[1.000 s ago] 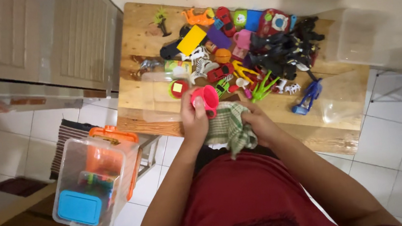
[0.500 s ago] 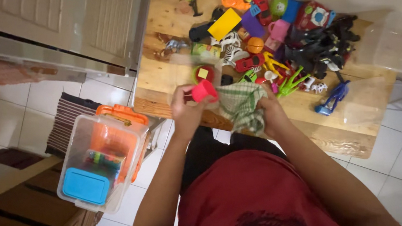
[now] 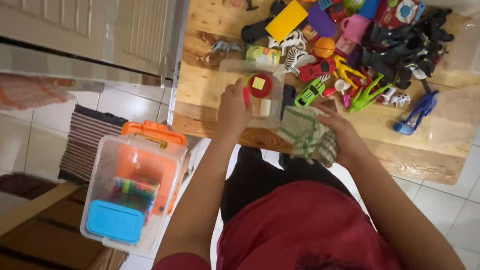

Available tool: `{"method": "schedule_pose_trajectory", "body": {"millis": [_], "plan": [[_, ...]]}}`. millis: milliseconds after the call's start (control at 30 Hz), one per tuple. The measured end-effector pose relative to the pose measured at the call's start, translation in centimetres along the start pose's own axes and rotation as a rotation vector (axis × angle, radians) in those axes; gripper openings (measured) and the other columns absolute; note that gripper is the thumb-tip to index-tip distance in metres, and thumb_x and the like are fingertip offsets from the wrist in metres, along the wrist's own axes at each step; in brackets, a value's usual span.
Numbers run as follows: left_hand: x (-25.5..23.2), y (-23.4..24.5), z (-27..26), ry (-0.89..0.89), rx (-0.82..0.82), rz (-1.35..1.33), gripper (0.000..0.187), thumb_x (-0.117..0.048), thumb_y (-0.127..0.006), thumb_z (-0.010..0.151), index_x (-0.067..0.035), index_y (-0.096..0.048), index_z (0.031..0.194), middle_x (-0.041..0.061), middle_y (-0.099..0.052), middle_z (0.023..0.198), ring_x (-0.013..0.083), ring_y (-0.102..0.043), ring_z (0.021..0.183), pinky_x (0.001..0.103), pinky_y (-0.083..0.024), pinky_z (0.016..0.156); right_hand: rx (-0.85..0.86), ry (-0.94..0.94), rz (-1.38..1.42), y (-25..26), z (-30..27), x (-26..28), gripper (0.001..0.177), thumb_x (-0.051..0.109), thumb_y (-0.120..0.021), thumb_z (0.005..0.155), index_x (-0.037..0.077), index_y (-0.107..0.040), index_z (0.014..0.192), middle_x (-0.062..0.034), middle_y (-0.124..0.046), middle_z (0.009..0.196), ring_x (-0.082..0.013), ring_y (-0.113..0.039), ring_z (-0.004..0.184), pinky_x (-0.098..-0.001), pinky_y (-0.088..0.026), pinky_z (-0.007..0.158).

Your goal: The person wipes a variety of small plastic toys with a cloth, placing some into a blue container and others into a larger clear bin.

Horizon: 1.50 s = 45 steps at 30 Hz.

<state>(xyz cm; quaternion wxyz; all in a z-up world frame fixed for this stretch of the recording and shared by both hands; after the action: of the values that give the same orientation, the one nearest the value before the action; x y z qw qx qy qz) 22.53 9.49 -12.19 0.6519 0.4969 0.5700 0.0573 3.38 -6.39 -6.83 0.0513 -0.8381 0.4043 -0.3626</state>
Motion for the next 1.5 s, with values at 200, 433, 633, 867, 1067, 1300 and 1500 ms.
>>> {"method": "schedule_pose_trajectory", "body": {"millis": [200,433,633,867,1067,1300,1500], "plan": [[2.6,-3.5,3.1,-0.011,0.041,0.169,0.036,-0.012,-0.068,0.084,-0.006,-0.058,0.118,0.02,-0.056,0.121,0.041,-0.056,0.107,0.049,-0.05,0.087,-0.054,0.038,-0.12,1.0,-0.4,-0.6,0.044,0.007,-0.064,0.09,-0.003,-0.059,0.132,-0.0135,-0.069,0.116,-0.0207,-0.068,0.097,-0.0341,-0.056,0.082],[3.9,-2.9,4.1,-0.052,-0.079,-0.006,0.032,-0.012,-0.067,0.089,-0.006,-0.061,0.12,0.025,-0.05,0.136,0.0452,-0.052,0.117,0.05,-0.048,0.092,-0.073,0.129,-0.214,1.4,-0.6,0.9,0.049,0.012,-0.07,0.088,-0.005,-0.059,0.133,-0.0101,-0.071,0.114,-0.0146,-0.068,0.097,-0.0287,-0.056,0.082],[-1.5,-0.4,1.2,-0.268,-0.16,0.117,0.038,-0.009,-0.065,0.084,-0.001,-0.062,0.121,0.022,-0.053,0.132,0.0445,-0.051,0.121,0.048,-0.048,0.099,-0.093,0.027,-0.268,5.0,0.1,-0.5,0.045,0.007,-0.072,0.083,-0.006,-0.061,0.125,-0.012,-0.071,0.105,-0.0201,-0.068,0.089,-0.0343,-0.056,0.078],[-13.3,-5.6,-4.7,-0.074,0.397,-0.616,0.046,-0.026,-0.073,0.086,-0.004,-0.059,0.123,0.012,-0.057,0.125,0.027,-0.067,0.094,0.033,-0.054,0.073,0.066,0.246,-0.337,7.9,1.0,-0.5,0.054,-0.005,-0.062,0.081,0.0,-0.053,0.133,-0.0106,-0.065,0.117,-0.0205,-0.064,0.106,-0.0361,-0.052,0.092],[-19.6,-8.1,-5.4,-0.417,0.172,-0.457,0.029,-0.014,-0.073,0.089,-0.005,-0.066,0.115,0.01,-0.066,0.118,0.0307,-0.064,0.11,0.036,-0.054,0.089,0.021,0.226,-0.223,12.4,0.9,-1.2,0.064,0.003,-0.058,0.083,0.011,-0.041,0.145,-0.0064,-0.06,0.124,-0.0172,-0.06,0.11,-0.0334,-0.05,0.092],[-20.0,-15.1,-2.0,-0.277,0.288,-0.337,0.028,-0.017,-0.074,0.087,-0.01,-0.067,0.113,0.011,-0.065,0.107,0.0305,-0.063,0.102,0.04,-0.052,0.089,-0.21,0.307,-0.711,21.2,-0.7,-1.6,0.039,0.025,-0.048,0.106,0.0,-0.056,0.136,-0.0136,-0.067,0.121,-0.018,-0.059,0.113,-0.0336,-0.044,0.101],[-21.7,-20.9,0.7,-0.326,0.284,-0.054,0.028,-0.02,-0.074,0.082,-0.011,-0.069,0.109,0.013,-0.064,0.108,0.036,-0.06,0.105,0.045,-0.049,0.09,-0.259,0.562,-0.797,23.7,-4.4,2.4,0.04,0.026,-0.056,0.097,-0.001,-0.058,0.126,-0.0105,-0.068,0.096,-0.0161,-0.061,0.082,-0.0336,-0.05,0.076]]}}
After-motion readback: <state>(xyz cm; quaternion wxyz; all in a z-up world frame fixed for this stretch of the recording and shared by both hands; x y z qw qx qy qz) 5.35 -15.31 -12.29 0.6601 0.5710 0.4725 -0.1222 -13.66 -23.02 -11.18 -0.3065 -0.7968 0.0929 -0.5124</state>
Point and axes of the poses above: each hand's wrist, its own z-axis towards the middle knuckle, its own y-axis out of the back of the hand, x = y × z, the point moved 10 cm from there along z, towards the middle knuckle
